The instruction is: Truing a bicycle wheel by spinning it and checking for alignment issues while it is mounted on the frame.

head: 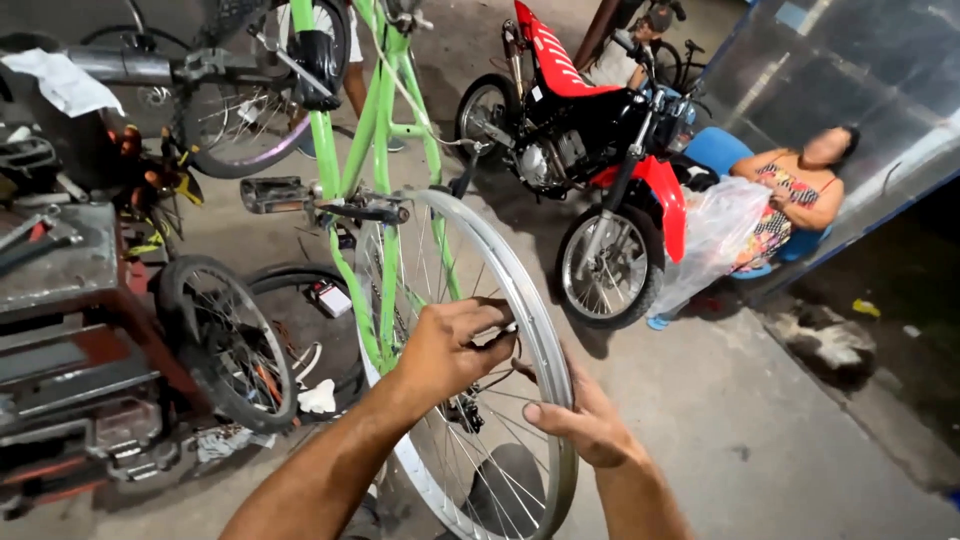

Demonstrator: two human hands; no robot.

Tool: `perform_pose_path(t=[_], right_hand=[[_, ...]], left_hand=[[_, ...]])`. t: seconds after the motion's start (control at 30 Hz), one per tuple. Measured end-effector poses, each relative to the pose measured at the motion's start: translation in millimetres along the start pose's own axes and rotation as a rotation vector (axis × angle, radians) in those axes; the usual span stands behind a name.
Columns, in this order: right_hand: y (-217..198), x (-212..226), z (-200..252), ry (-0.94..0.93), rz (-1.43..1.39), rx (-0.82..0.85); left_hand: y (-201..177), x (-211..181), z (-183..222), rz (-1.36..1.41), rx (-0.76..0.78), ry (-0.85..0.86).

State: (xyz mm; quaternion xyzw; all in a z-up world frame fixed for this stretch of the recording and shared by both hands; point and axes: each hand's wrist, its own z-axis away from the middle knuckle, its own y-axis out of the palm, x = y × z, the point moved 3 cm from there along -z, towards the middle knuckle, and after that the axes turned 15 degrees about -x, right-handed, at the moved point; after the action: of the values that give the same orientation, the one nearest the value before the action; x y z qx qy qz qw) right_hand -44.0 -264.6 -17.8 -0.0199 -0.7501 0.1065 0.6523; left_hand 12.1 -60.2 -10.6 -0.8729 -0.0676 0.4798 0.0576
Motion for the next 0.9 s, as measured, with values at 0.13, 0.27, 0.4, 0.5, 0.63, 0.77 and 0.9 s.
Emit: perform_pose_path(t=[0.13,0.27,0.4,0.5,0.63,0.77,0.9], right_hand=[[12.6,15.7,1.3,-0.165,-0.059,-0.036],[14.6,18.1,-4.2,-0.085,-0.192,0.021],[27.8,38.1,-11.0,-0.144,-0.287,0.035],[13.2,11.6,-17.1,-0.052,-0.077,-0.097],[12.3,9.2,-14.1,-0.155,-0.126,-0.026],[21.9,26.8,-15.2,-0.130,-0.202,0.007],[24.8,33.6,-14.0,-0.212,-0.192,-0.021]], left_hand=[[-1.5,-2.2,-2.1,-0.109,0.051,-0.164],[0.4,-12.7,8.4,-0.113,0.016,0.143],[28.8,-0.7,30.5,-0.221,-0.446,0.636],[30.6,7.3,29.5,-0.156,-0.504,0.627],[3.4,-23.3,10.9,-0.125,-0.099,0.100],[-13.9,-40.2,-11.6,0.014,0.099,-0.532],[-14.4,-23.9,-9.9,-0.005,0.192,-0.308]])
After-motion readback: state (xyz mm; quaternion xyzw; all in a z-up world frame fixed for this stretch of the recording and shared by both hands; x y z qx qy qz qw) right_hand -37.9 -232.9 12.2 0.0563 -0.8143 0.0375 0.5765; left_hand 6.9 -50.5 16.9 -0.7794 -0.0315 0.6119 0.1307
